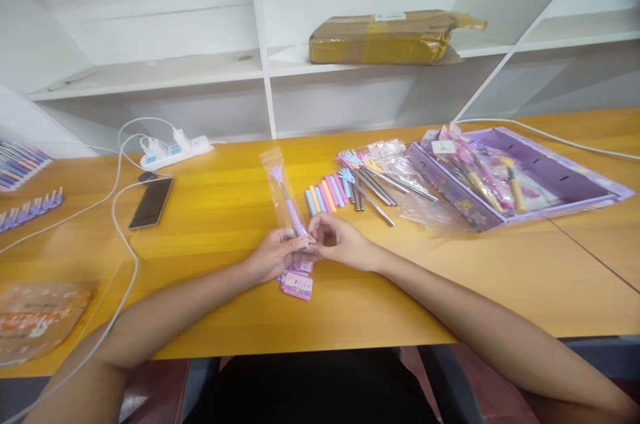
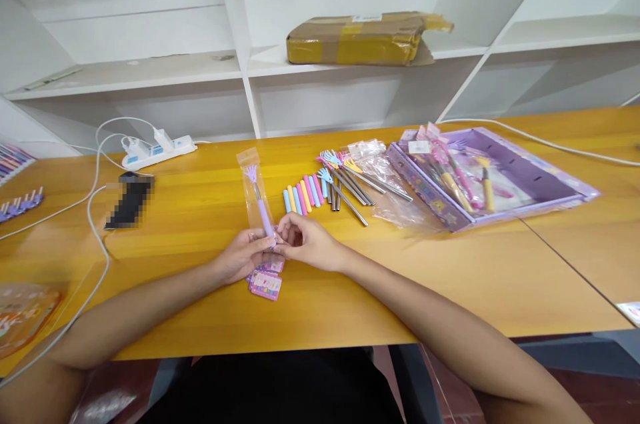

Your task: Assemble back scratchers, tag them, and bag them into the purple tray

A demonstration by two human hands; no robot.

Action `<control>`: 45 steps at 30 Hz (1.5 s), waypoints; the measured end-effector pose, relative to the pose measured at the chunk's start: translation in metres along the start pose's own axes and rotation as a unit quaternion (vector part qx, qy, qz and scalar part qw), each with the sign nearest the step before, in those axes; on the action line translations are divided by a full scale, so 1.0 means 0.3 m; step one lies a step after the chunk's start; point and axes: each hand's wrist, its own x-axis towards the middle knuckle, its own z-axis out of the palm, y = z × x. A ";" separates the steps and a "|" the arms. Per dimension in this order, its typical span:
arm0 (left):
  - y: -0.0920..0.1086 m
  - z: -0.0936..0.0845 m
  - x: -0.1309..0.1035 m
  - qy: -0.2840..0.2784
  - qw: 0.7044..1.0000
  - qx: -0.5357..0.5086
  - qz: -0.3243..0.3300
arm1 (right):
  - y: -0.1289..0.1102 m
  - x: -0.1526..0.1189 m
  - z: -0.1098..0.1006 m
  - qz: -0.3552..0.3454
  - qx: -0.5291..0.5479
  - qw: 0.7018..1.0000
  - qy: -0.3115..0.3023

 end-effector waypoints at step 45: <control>-0.007 -0.002 0.003 0.009 0.999 -0.031 0.032 | -0.018 -0.025 -0.034 -0.371 -0.482 0.794 -0.025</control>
